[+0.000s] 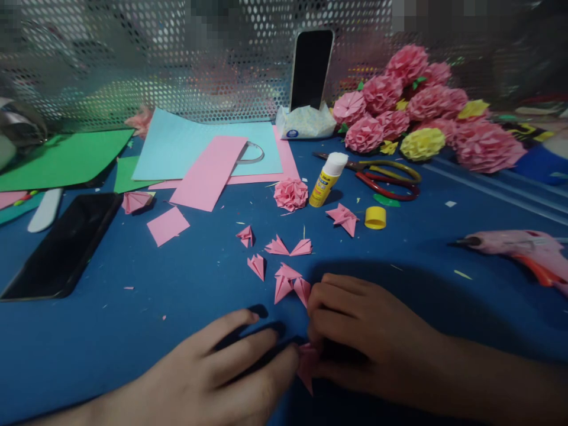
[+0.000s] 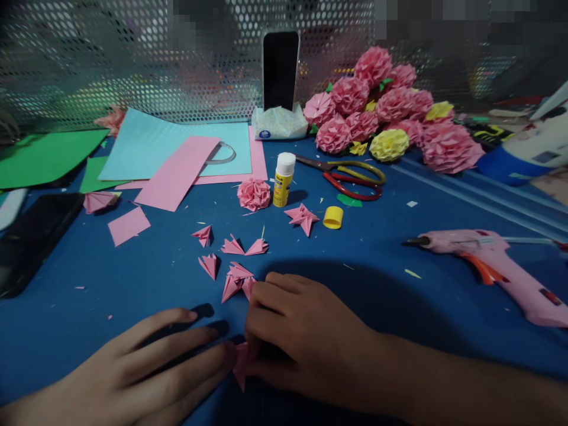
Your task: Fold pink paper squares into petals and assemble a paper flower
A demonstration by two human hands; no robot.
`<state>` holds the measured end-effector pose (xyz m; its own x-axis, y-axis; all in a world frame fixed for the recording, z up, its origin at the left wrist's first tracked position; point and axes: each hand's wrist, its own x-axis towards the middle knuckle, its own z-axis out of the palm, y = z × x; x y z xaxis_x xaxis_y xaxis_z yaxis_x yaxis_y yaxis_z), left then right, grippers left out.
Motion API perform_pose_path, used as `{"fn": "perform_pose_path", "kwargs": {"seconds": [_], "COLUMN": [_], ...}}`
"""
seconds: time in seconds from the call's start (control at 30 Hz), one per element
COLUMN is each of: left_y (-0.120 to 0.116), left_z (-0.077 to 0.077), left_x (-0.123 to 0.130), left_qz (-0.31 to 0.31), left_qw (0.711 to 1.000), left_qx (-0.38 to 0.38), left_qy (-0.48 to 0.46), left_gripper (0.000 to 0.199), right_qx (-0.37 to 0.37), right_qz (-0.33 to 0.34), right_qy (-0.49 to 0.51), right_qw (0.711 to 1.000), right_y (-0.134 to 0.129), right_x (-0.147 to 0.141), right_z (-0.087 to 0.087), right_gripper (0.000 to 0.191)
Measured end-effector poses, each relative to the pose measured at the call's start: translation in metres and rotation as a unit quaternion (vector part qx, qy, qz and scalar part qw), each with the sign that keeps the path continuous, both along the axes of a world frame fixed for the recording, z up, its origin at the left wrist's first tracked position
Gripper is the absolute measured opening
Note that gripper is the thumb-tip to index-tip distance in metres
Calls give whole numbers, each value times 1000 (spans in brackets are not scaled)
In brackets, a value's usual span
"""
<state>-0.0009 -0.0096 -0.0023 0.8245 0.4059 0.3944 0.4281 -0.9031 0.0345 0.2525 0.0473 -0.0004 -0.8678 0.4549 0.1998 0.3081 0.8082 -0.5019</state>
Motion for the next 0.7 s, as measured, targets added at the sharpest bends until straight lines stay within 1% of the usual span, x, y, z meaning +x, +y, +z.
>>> {"fn": "perform_pose_path", "kwargs": {"seconds": [0.1, 0.2, 0.33, 0.4, 0.6, 0.7], "left_y": [0, 1, 2, 2, 0, -1], "left_z": [1, 1, 1, 1, 2, 1], "left_x": [0, 0, 0, -1, -1, -1], "left_qz": [-2, -6, -12, -14, -5, -6], "left_qw": [1000, 1000, 1000, 999, 999, 999], "left_qx": [2, -2, -7, -3, -12, -11], "left_qy": [5, 15, 25, 34, 31, 42], "left_gripper": [35, 36, 36, 37, 36, 37], "right_qx": [-16, -53, -115, -132, -131, -119], "right_qz": [-3, -14, -43, -52, -49, -45], "right_qy": [-7, -7, 27, 38, 26, 22], "right_qw": [1000, 998, 992, 989, 990, 992], "right_y": [-1, -2, -2, -2, 2, 2], "right_x": [-1, 0, 2, 2, 1, 1], "right_z": [4, 10, 12, 12, 9, 9], "right_gripper": [11, 5, 9, 10, 13, 13]}}
